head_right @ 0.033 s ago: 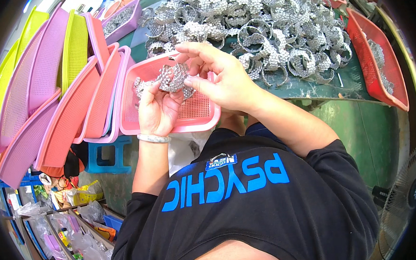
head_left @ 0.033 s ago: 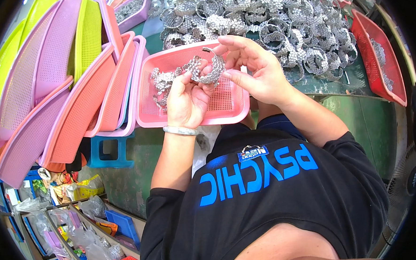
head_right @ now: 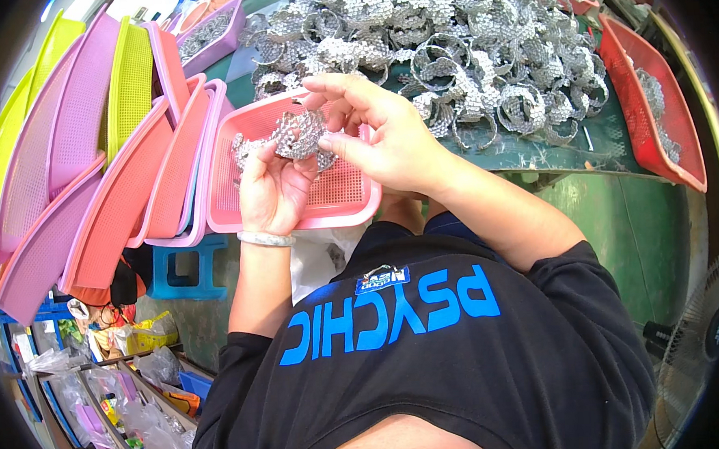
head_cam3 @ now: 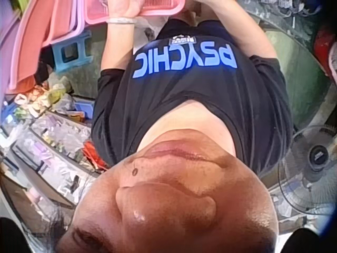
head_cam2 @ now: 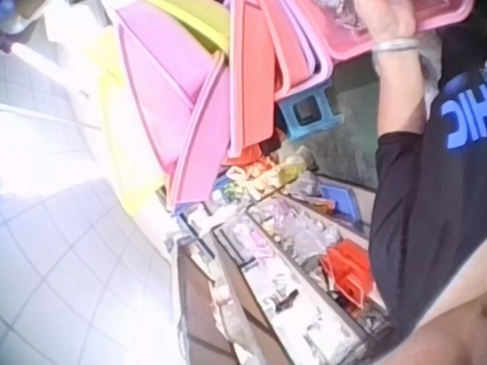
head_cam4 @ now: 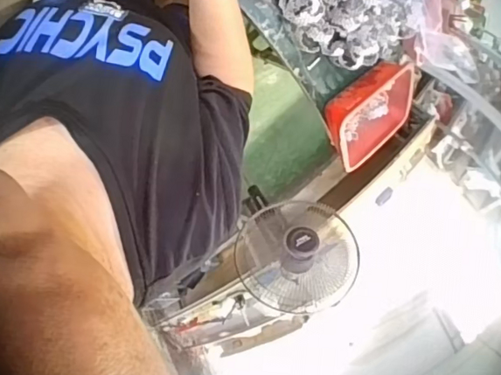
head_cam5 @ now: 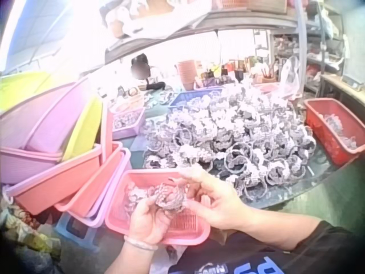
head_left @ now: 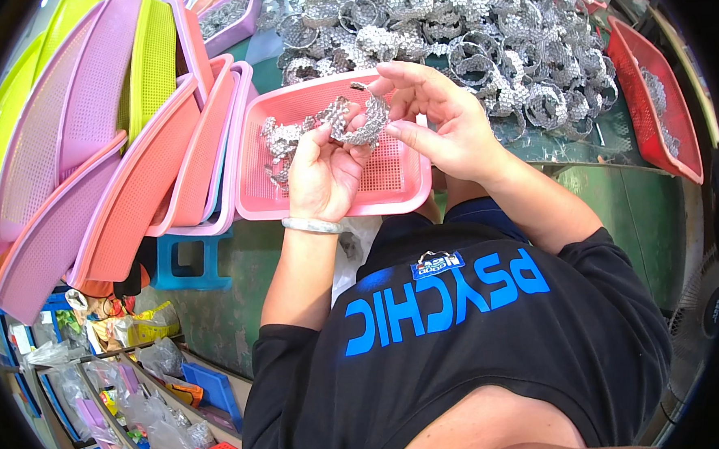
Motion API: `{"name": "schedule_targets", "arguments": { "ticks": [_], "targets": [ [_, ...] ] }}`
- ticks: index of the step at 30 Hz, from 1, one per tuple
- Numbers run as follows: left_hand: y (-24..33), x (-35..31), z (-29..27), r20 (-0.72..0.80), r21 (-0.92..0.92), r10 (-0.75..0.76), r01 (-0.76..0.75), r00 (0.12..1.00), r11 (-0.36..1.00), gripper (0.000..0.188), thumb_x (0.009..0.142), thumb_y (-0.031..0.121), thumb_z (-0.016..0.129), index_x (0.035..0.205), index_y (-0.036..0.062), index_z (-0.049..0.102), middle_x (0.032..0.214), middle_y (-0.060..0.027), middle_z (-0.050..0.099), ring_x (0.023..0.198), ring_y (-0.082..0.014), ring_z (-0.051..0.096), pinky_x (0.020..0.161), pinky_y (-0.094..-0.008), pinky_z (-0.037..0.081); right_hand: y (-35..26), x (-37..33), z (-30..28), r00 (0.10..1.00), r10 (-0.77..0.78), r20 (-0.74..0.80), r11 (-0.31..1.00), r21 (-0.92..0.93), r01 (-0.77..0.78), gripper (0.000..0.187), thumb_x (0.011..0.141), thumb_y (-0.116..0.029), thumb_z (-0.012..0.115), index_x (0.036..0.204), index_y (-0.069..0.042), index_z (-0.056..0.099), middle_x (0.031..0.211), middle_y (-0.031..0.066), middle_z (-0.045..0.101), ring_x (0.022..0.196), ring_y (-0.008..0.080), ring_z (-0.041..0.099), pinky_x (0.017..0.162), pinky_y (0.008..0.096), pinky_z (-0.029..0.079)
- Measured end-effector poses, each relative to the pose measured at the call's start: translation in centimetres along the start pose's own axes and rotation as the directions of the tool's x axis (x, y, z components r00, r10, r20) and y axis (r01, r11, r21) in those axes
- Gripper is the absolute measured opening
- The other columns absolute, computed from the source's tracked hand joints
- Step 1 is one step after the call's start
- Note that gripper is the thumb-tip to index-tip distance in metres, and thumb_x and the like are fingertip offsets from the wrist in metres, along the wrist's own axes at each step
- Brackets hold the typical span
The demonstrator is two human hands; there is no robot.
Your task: The person repeatedly picks up small silver metal mesh objects from a pink basket, inspects them by turning them over in their hands, and places them back into the basket. The person occasionally passes an item to a coworker across the table.
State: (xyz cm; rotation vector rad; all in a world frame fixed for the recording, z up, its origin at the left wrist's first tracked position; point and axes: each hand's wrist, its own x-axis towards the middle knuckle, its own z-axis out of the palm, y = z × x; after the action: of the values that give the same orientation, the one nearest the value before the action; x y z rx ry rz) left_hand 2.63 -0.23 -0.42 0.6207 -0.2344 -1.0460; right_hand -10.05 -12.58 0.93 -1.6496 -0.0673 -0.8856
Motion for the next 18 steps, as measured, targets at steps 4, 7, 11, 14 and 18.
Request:
{"name": "schedule_targets", "arguments": {
  "ticks": [4, 7, 11, 14, 18],
  "targets": [
    [0.4, 0.2, -0.3, 0.088, -0.075, -0.098, 0.104, 0.991, 0.992, 0.031, 0.091, 0.016, 0.038, 0.112, -0.0039, 0.05, 0.105, -0.0136, 0.06, 0.085, -0.0177, 0.058, 0.063, -0.0255, 0.047, 0.0, -0.1, 0.0, 1.0, -0.008, -0.001, 1.0, 0.0, 0.008, 0.054, 0.073, 0.005, 0.062, 0.124, -0.007, 0.048, 0.106, 0.0034, 0.056, 0.077, 0.0071, 0.05, 0.067, 0.0194, 0.044],
    [0.5, 0.2, -0.4, 0.117, -0.154, -0.163, 0.18, 0.98, 0.971, 0.03, 0.091, 0.017, 0.039, 0.109, -0.0033, 0.051, 0.102, -0.0131, 0.06, 0.082, -0.0168, 0.058, 0.059, -0.0231, 0.046, -0.2, 0.1, -0.2, 0.999, -0.026, 0.047, 0.995, -0.091, 0.03, 0.056, 0.074, 0.004, 0.063, 0.126, -0.005, 0.045, 0.11, 0.0059, 0.055, 0.076, 0.0078, 0.051, 0.066, 0.0203, 0.043],
    [0.6, 0.7, -1.1, 0.184, -0.184, -0.214, 0.247, 0.959, 0.951, 0.029, 0.091, 0.019, 0.04, 0.107, -0.0021, 0.052, 0.098, -0.0125, 0.061, 0.079, -0.0161, 0.057, 0.055, -0.0216, 0.044, -1.1, 0.5, -0.4, 0.994, -0.068, 0.091, 0.953, -0.29, 0.091, 0.052, 0.072, 0.002, 0.065, 0.122, -0.004, 0.049, 0.111, 0.0065, 0.054, 0.073, 0.0084, 0.052, 0.061, 0.0206, 0.043],
    [0.7, 0.4, -0.4, 0.102, -0.108, -0.227, 0.237, 0.969, 0.965, 0.03, 0.092, 0.023, 0.041, 0.106, -0.0009, 0.053, 0.095, -0.0119, 0.061, 0.074, -0.0153, 0.057, 0.055, -0.0224, 0.044, -0.5, 0.6, -0.6, 0.984, -0.15, 0.099, 0.929, -0.327, 0.175, 0.046, 0.072, 0.003, 0.064, 0.116, -0.004, 0.054, 0.109, 0.0063, 0.055, 0.07, 0.0087, 0.052, 0.06, 0.0206, 0.043],
    [0.7, -0.3, 1.3, 0.002, 0.229, -0.195, 0.189, 0.981, 0.955, 0.038, 0.093, 0.033, 0.04, 0.103, 0.0003, 0.055, 0.089, -0.0099, 0.062, 0.069, -0.0139, 0.056, 0.057, -0.0245, 0.044, 0.0, 1.2, -1.5, 0.983, -0.144, 0.115, 0.935, -0.309, 0.173, 0.039, 0.076, 0.001, 0.063, 0.114, -0.003, 0.056, 0.107, 0.0051, 0.055, 0.072, 0.0068, 0.051, 0.06, 0.0197, 0.043]
  ]
}}
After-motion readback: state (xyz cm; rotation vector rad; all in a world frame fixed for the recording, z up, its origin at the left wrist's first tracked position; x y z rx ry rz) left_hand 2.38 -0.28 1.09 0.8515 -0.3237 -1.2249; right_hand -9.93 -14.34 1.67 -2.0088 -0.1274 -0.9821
